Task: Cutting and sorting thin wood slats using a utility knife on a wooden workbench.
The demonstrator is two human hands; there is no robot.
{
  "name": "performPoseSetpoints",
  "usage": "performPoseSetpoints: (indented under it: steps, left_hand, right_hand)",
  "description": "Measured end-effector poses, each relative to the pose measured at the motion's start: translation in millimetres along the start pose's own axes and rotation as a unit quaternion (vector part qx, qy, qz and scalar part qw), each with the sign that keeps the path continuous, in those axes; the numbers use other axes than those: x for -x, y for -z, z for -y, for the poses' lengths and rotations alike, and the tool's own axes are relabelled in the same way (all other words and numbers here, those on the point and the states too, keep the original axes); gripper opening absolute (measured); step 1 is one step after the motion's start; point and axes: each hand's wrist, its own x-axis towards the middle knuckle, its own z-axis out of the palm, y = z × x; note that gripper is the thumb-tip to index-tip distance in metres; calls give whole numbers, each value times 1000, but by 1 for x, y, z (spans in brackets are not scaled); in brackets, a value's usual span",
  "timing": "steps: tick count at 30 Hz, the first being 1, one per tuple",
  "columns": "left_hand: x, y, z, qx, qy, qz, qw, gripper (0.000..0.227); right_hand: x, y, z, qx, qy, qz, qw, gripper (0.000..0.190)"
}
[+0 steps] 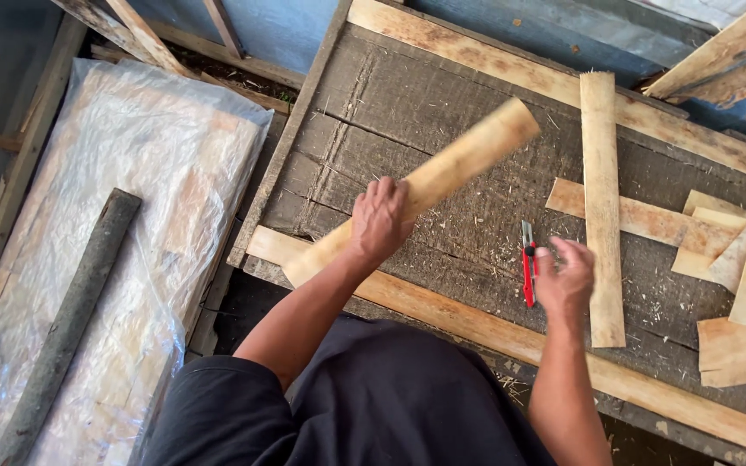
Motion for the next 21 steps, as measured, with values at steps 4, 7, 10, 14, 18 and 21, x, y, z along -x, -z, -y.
performPoseSetpoints:
  steps: [4,7,10,14,18,21]
  left_hand:
    - [-12,23,13,78,105,-63,989,81]
    - [-21,31,22,93,173,-43,980,77]
    - [-32,26,44,115,179,-81,974,79]
    - [-47,19,88,97,179,-79,976,69]
    - [-62,24,124,72,204,-58,975,64]
    - [-73,31,148,69,194,-48,977,66]
  right_hand:
    - [16,-34,74,-59,-75,287,953,37]
    - [33,-98,113,-219,-9,413,884,54]
    - [45,-177,131,-313,-52,435,843,59]
    - [39,-230,161,-434,-118,417,790,53]
    - [26,-273,185,-387,-208,430,789,40]
    - [21,-306,197,-393,-211,422,789,27]
